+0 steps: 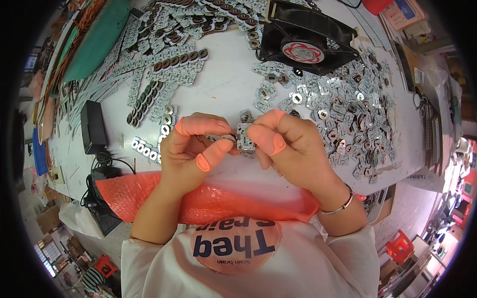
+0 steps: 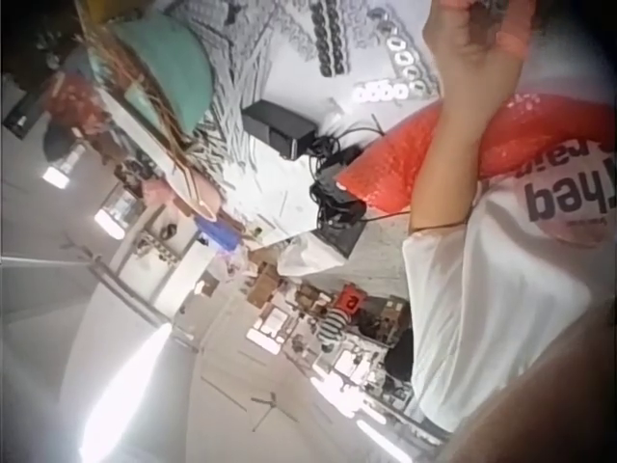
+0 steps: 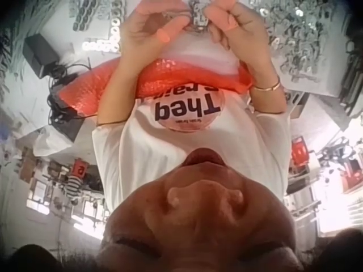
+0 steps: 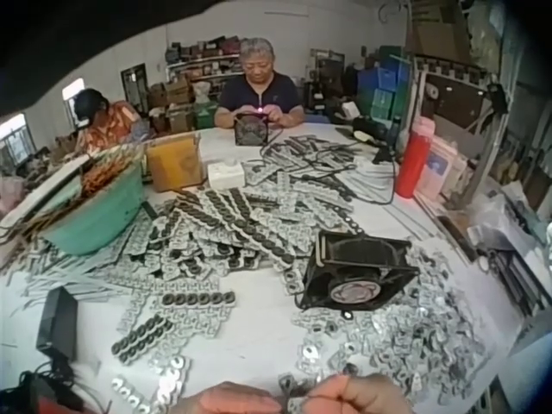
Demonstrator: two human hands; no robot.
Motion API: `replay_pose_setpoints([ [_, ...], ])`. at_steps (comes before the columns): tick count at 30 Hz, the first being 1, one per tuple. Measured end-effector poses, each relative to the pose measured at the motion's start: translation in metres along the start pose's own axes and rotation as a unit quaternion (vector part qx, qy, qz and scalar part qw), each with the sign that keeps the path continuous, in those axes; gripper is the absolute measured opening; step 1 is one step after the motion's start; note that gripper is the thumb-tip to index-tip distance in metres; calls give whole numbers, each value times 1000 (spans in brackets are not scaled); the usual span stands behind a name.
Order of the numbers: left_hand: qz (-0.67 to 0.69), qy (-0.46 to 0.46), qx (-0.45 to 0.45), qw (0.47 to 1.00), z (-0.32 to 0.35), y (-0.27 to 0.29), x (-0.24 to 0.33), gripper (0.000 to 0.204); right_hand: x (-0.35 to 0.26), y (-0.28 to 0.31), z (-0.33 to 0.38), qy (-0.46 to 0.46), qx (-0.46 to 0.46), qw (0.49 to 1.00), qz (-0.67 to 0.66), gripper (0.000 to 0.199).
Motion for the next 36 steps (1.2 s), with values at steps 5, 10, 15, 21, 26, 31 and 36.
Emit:
replay_pose_setpoints([
  [5,-126,-93,-2,988,3,1,4,24,0,-3,1,36,0,999,3,21],
  [10,-156,-100,21,982,2,1,6,25,2,-3,3,81,17,996,22,19],
  [15,-113,-91,23,989,2,0,4,25,1,4,0,-2,51,999,-9,19],
  [21,-175,-139,7,975,4,0,6,25,3,-1,1,32,14,999,12,18],
  [26,-185,-118,24,975,3,-2,11,25,0,1,1,6,49,999,4,17],
  [31,-170,-119,28,978,4,-1,8,25,7,-4,3,-13,30,999,-33,16],
  [36,-213,-187,-15,959,3,-6,8,24,8,0,-2,-16,53,998,-31,16],
])
Point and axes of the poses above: each hand's wrist, its own z-axis away from the middle knuckle, its own y-axis out of the back of the hand, x = y × z, the point moved 6 cm from there along -z, towards the middle knuckle, and after that the axes turned 15 degrees about x, right-handed, at the moved point
